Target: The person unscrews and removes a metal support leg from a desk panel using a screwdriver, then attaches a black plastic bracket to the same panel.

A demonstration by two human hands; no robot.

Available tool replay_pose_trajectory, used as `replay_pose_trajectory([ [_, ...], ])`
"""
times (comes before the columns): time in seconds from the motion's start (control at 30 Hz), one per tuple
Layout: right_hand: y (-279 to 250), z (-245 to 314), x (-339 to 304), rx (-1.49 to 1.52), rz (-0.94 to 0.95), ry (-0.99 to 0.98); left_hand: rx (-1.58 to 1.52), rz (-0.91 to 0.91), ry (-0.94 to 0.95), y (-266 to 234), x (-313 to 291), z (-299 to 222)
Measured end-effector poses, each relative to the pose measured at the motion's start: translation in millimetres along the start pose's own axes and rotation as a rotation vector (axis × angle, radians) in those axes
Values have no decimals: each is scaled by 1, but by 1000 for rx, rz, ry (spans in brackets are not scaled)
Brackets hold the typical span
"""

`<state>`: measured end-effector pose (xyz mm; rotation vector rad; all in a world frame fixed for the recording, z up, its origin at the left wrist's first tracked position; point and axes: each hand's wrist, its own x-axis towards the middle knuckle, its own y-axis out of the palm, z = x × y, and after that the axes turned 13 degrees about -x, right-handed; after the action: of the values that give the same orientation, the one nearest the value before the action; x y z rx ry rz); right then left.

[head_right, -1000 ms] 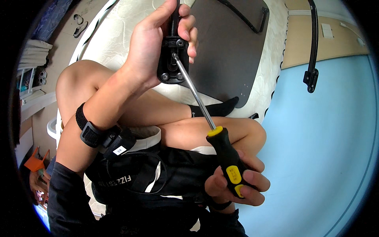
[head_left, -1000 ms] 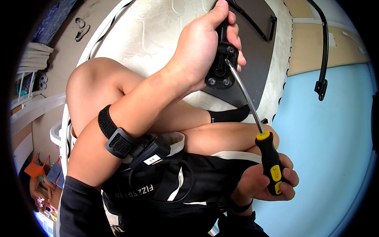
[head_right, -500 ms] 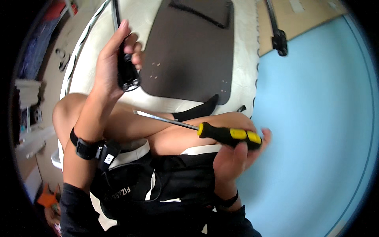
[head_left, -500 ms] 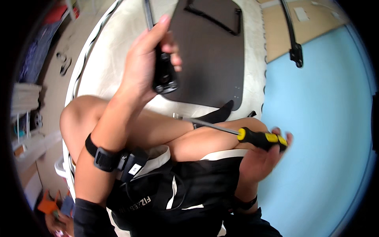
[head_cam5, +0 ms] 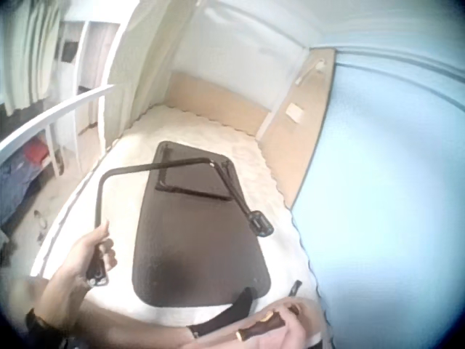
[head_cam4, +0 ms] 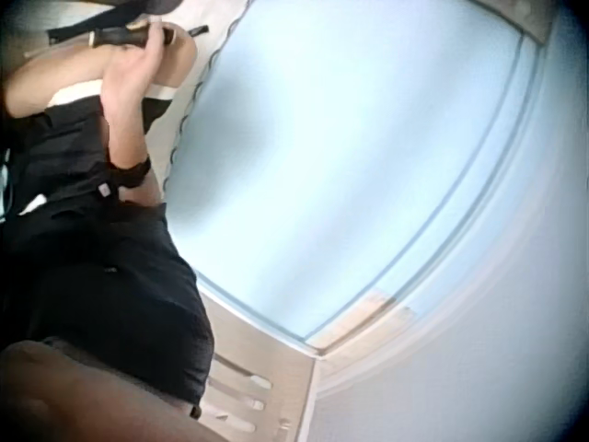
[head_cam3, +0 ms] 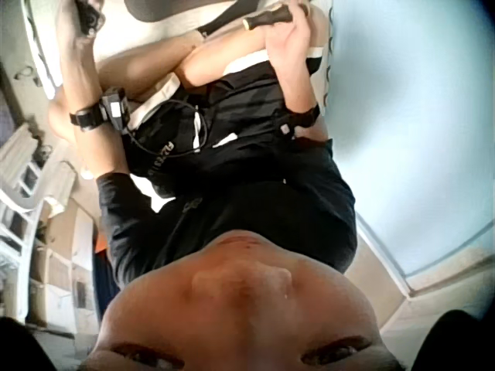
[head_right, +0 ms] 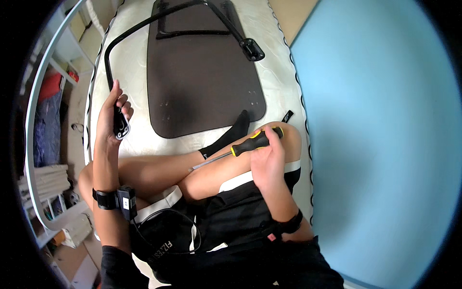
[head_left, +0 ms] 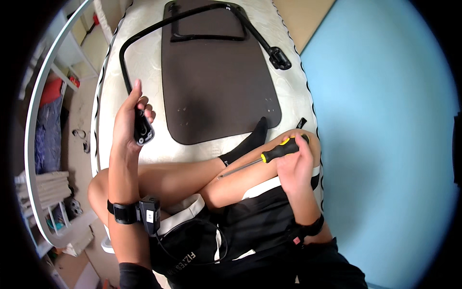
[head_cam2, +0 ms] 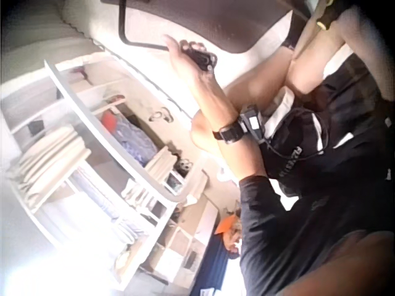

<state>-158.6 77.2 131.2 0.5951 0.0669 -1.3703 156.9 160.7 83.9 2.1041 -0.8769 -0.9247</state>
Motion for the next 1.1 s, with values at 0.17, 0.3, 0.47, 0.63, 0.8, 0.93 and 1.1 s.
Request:
replay_pose_trajectory([
  [0.17,4,28,55,239,176,14,-138,269,-14,11,-13,-16],
  [0.3,49,59,75,286,257,-131,-67,379,85,13,-16,-21],
  [0.47,56,67,75,98,402,-316,-74,387,93,11,-11,-18],
  [0.63,38,57,82,46,451,-399,3,380,90,5,-8,-26],
  [0.8,31,65,77,-118,535,-423,146,132,215,16,-4,-24],
  [0.93,31,62,79,44,359,-350,255,-65,429,8,6,-28],
  [1.1,38,56,83,100,142,-404,623,-22,756,11,3,-14],
])
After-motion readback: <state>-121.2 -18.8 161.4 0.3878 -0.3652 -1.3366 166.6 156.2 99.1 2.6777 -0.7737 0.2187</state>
